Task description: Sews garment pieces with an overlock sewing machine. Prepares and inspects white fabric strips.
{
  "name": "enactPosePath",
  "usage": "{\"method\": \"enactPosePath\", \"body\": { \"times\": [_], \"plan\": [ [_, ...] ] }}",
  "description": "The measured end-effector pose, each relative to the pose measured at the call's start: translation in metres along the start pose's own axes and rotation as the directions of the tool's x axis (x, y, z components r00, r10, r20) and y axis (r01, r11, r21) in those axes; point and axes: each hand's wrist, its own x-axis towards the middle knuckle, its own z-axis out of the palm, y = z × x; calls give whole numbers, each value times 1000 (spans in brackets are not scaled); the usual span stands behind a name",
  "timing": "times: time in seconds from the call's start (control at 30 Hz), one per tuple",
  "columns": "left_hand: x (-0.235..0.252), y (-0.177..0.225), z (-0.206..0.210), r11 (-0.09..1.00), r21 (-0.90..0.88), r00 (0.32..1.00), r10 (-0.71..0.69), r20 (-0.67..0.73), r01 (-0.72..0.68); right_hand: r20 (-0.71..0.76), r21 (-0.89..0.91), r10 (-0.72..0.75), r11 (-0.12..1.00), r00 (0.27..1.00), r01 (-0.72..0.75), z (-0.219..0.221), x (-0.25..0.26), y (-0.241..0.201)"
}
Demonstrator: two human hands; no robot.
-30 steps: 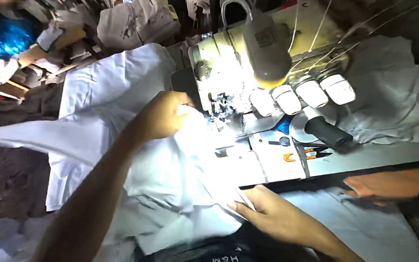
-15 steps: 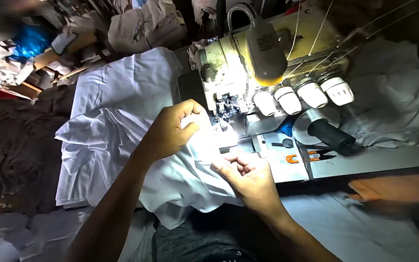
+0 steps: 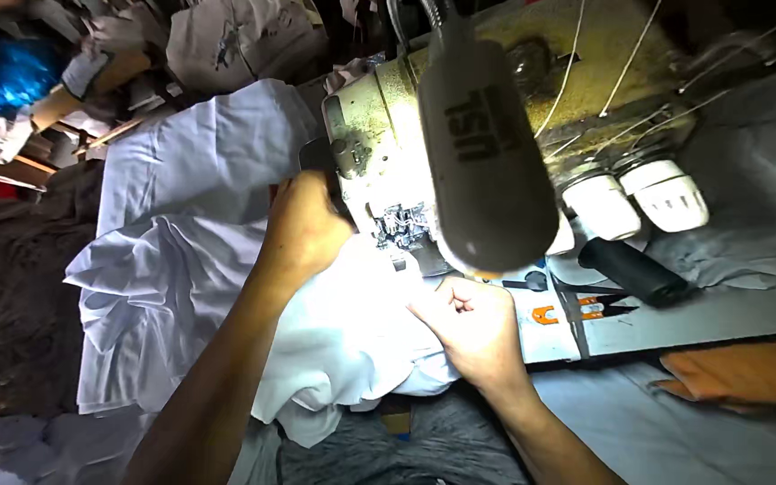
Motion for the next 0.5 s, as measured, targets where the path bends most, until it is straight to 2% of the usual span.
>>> {"method": "enactPosePath", "body": {
  "times": [0.13, 0.2, 0.27, 0.33, 0.37, 0.43, 0.5],
  "plan": [
    [-1, 1, 5, 1000, 7, 998, 8, -60, -8, 28, 38, 13, 999, 1000, -14, -1, 6, 1],
    [-20, 2, 13, 992, 93, 974, 101, -205, -84, 38, 64, 9, 998, 999, -11, 0, 5, 2],
    [-46, 2, 26, 970, 219, 918, 180, -354, -105, 52, 97, -20, 995, 998, 15, 0, 7, 4],
    [-73, 3, 45, 979, 149, 863, 195, -467, -141, 63, 97, -30, 995, 998, 24, 0, 10, 6],
    [-83, 1, 57, 983, 74, 857, 185, -481, -171, 66, 91, -28, 996, 997, 22, -1, 12, 6],
    [-91, -10, 72, 974, -15, 897, 202, -393, -226, 90, 74, -19, 997, 996, 13, -3, 14, 7],
    [-87, -20, 70, 965, -50, 926, 233, -299, -259, 123, 61, 6, 998, 992, -13, -4, 16, 5]
  ]
}}
